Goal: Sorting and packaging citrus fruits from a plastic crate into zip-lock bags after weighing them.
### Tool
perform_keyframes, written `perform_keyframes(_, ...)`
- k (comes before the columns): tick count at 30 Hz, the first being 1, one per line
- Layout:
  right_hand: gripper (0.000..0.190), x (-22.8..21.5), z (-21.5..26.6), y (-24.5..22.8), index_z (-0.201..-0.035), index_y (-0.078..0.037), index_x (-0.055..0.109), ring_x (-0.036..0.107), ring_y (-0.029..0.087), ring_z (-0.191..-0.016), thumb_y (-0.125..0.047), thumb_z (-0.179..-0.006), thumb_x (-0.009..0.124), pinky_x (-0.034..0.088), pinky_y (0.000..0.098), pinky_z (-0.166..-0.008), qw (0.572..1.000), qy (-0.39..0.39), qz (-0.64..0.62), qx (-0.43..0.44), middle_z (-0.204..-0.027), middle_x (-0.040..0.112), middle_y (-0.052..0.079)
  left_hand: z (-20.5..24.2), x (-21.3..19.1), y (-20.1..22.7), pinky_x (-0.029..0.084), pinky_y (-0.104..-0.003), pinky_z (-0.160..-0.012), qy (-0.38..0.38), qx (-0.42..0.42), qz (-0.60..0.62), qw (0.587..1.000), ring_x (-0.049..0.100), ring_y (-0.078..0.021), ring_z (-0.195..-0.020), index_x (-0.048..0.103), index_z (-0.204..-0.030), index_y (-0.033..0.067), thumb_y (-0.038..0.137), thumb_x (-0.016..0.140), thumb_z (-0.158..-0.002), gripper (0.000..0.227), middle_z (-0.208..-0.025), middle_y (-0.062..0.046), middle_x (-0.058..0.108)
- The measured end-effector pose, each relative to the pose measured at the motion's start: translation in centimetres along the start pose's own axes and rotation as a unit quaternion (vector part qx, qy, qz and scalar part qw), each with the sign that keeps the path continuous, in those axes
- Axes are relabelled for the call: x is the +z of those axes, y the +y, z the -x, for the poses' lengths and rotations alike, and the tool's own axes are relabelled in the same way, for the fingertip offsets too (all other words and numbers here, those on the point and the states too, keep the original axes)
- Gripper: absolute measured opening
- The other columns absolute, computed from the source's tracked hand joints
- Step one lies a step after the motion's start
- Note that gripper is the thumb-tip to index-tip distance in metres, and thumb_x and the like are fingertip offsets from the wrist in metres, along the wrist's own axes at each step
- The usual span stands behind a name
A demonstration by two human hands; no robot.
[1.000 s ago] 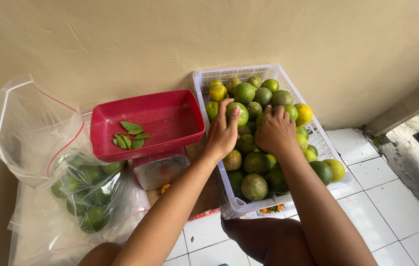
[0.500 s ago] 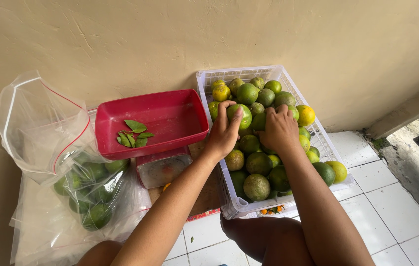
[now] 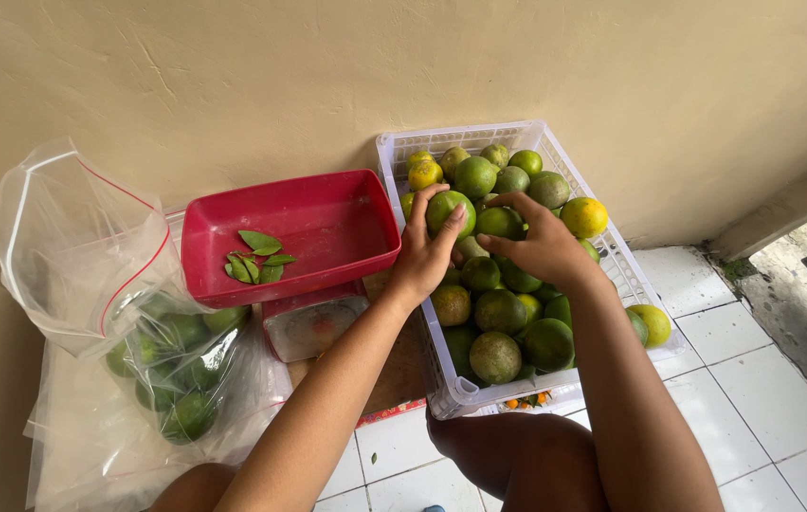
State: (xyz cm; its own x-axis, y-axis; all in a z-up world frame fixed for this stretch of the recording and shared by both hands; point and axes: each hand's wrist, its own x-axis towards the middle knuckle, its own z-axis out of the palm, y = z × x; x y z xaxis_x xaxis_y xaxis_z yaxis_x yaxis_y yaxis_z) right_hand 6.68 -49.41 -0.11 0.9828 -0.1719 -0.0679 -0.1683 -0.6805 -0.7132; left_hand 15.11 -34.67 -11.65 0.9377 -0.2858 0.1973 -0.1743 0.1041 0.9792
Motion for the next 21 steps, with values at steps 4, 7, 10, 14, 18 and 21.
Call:
perform_keyframes(4, 0.059, 1.4, -2.1, 3.1, -0.142, -0.014, 0.055, 0.065, 0.044, -0.113, -0.035, -0.091, 0.074, 0.057, 0.0477, -0.084, 0.996, -0.022, -0.081, 0.019, -0.125, 0.064, 0.033, -0.5, 0.0, -1.1, 0.061, -0.028, -0.058, 0.009, 0.005, 0.018, 1.0, 0.073, -0.0218, -0.073, 0.048, -0.145, 0.0208, 0.045, 0.049, -0.104, 0.048, -0.111, -0.023, 0.061)
perform_keyframes(7, 0.046, 2.3, -3.7, 5.2, -0.138, -0.025, 0.059, 0.074, 0.032, -0.089, -0.048, -0.099, 0.063, 0.061, 0.0391, -0.066, 0.99, 0.002, -0.136, 0.034, -0.108, 0.068, 0.021, -0.1, 0.1, -0.5, 0.061, -0.027, -0.057, 0.016, 0.011, 0.034, 0.999, 0.072, -0.0221, -0.074, 0.049, -0.147, 0.0228, 0.042, 0.04, -0.108, 0.045, -0.115, -0.025, 0.06)
perform_keyframes(10, 0.041, 2.5, -3.7, 5.0, -0.136, -0.019, 0.06, 0.07, 0.029, -0.08, -0.041, -0.109, 0.039, 0.053, 0.0297, -0.057, 0.962, 0.037, -0.268, 0.04, -0.1, 0.062, 0.017, 0.9, 0.5, 1.5, 0.059, -0.027, -0.059, 0.005, 0.017, 0.03, 0.999, 0.07, -0.0196, -0.075, 0.05, -0.147, 0.0266, 0.041, 0.029, -0.11, 0.045, -0.123, -0.024, 0.055)
perform_keyframes(14, 0.043, 2.1, -3.5, 4.7, -0.133, -0.024, 0.06, 0.066, 0.028, -0.075, -0.044, -0.111, 0.03, 0.05, 0.0271, -0.056, 0.945, 0.028, -0.323, 0.039, -0.1, 0.06, 0.014, 0.7, 0.6, 1.4, 0.056, -0.024, -0.055, 0.009, 0.015, 0.037, 0.999, 0.067, -0.0168, -0.068, 0.049, -0.147, 0.0262, 0.043, 0.024, -0.11, 0.047, -0.118, -0.018, 0.052)
perform_keyframes(18, 0.055, 2.4, -3.6, 4.2, -0.124, -0.016, 0.056, 0.055, 0.02, -0.063, -0.063, -0.105, 0.036, 0.034, 0.0217, -0.047, 0.912, 0.016, -0.407, 0.045, -0.086, 0.051, 0.01, 0.7, 0.1, 1.0, 0.061, -0.037, -0.067, -0.003, 0.028, 0.0, 1.0, 0.068, -0.029, -0.089, 0.044, -0.148, 0.0225, 0.051, 0.06, -0.098, 0.06, -0.129, -0.027, 0.053)
perform_keyframes(21, 0.057, 2.7, -3.3, 3.8, -0.133, -0.016, 0.048, 0.051, 0.018, -0.064, -0.06, -0.098, 0.06, 0.033, 0.0215, -0.046, 0.899, -0.003, -0.435, 0.05, -0.093, 0.044, 0.007, 1.4, 0.5, 1.8, 0.053, -0.05, -0.097, 0.006, 0.065, -0.035, 0.997, 0.06, -0.0371, -0.124, 0.044, -0.146, 0.0173, 0.038, 0.077, -0.09, 0.069, -0.139, -0.024, 0.051)
